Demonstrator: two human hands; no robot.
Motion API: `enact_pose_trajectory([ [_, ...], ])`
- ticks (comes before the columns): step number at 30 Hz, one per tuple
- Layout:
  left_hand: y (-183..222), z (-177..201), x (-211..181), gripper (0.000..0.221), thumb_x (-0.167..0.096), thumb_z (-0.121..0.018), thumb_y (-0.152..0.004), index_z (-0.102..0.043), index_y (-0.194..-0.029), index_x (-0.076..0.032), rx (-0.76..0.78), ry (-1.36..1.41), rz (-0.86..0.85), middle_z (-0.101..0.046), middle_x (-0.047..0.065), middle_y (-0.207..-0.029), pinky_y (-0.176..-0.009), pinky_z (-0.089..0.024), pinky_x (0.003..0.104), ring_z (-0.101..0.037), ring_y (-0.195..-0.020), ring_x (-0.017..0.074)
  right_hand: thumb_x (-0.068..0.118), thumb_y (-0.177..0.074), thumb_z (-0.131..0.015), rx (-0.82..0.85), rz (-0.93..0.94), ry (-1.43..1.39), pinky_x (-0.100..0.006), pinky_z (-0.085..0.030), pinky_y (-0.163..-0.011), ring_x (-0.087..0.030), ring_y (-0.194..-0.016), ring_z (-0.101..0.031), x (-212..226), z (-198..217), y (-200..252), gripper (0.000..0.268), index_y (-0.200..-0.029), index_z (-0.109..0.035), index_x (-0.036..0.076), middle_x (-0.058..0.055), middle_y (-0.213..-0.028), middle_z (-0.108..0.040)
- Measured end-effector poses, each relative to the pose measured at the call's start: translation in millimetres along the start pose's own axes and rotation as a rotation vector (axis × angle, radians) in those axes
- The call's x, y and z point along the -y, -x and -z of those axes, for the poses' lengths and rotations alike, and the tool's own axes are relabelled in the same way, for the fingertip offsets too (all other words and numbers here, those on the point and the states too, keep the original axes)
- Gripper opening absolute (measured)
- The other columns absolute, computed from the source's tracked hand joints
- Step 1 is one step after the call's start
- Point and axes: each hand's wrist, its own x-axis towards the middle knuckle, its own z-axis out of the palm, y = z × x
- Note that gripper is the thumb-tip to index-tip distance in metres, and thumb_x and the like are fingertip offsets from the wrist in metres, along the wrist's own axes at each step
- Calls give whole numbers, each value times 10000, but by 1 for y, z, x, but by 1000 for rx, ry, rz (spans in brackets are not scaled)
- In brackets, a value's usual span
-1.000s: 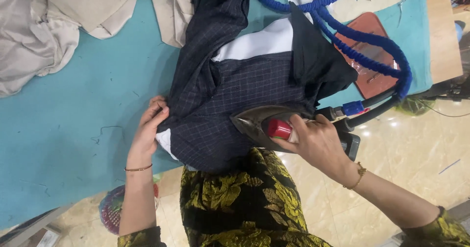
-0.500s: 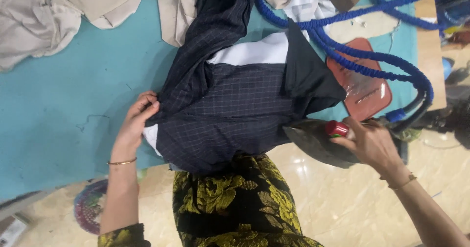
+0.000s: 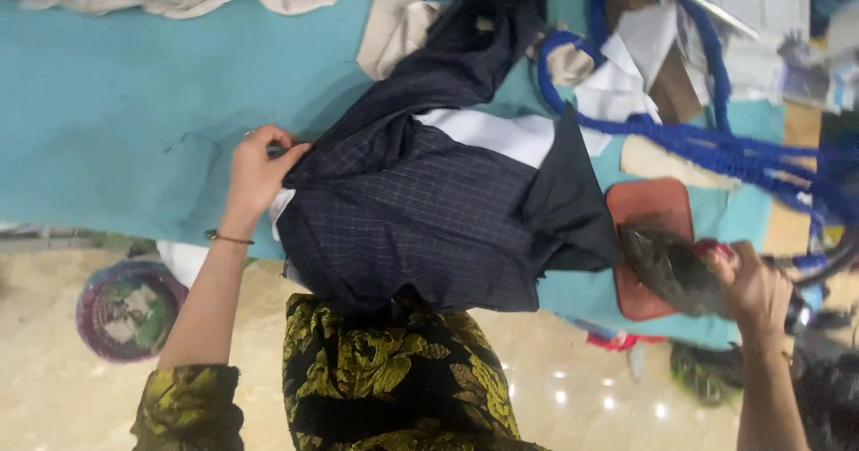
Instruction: Ironing a dark patterned garment using a professional steam iron on a padded board in a factory setting.
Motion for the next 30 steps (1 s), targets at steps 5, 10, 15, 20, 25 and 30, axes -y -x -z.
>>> enact_pose_trajectory([
  [5,22,-12,-3,272,-283,-639,-1077,-614,-924,-59,-367,-21,-86,-661,64,-880,-772,-435,388,-603,-819,222,601,-1234,-304,-340,48,-16,-530,-413,-1001,-434,-1177,-632,19,-1,8,697,-1474,-736,110,-238,-1235,-736],
  [10,47,-23,-25,333,-306,-379,-1137,-540,-991,-54,-677,138,-114,-559,86,-946,-789,-417,381,-540,-858,238,480,-999,-595,-316,89,-372,-654,-277,-1041,-485,-1334,-437,179,57,6,682,-1473,-511,-3,-282,-1479,-492],
  [15,113,-56,-22,264,-242,-372,-1172,-445,-1222,7,-743,305,-10,-477,244,-1122,-1047,-364,471,-490,-1069,396,395,-893,-781,-62,44,-808,-718,-177,-1021,-600,-1306,-323,270,82,-6,1005,-1646,-204,65,-364,-1532,-346],
  [20,199,-50,-73,908,-390,-760,-935,-231,-1518,61,-246,376,458,-258,409,-1480,-1177,-186,665,-243,-1425,586,135,-780,-828,-11,-166,-618,-648,-515,-887,-507,-1030,-686,230,-1,-33,682,-1429,-622,100,-252,-1110,-738],
  [25,205,-31,-57,511,-414,-513,-1067,-401,-1318,16,-120,485,455,-317,175,-1118,-866,-257,452,-236,-1022,290,54,-838,-690,198,-140,-901,-442,-456,-845,-293,-1035,-569,207,66,-25,329,-1167,-674,50,-152,-1016,-661],
  [30,200,-17,-38,337,-291,-441,-1069,-600,-1167,-12,-251,743,435,-663,76,-856,-407,-458,218,-545,-533,100,-5,-798,-536,253,-189,-1205,-294,-394,-646,-137,-813,-501,213,156,-5,254,-1022,-655,3,-60,-853,-592],
])
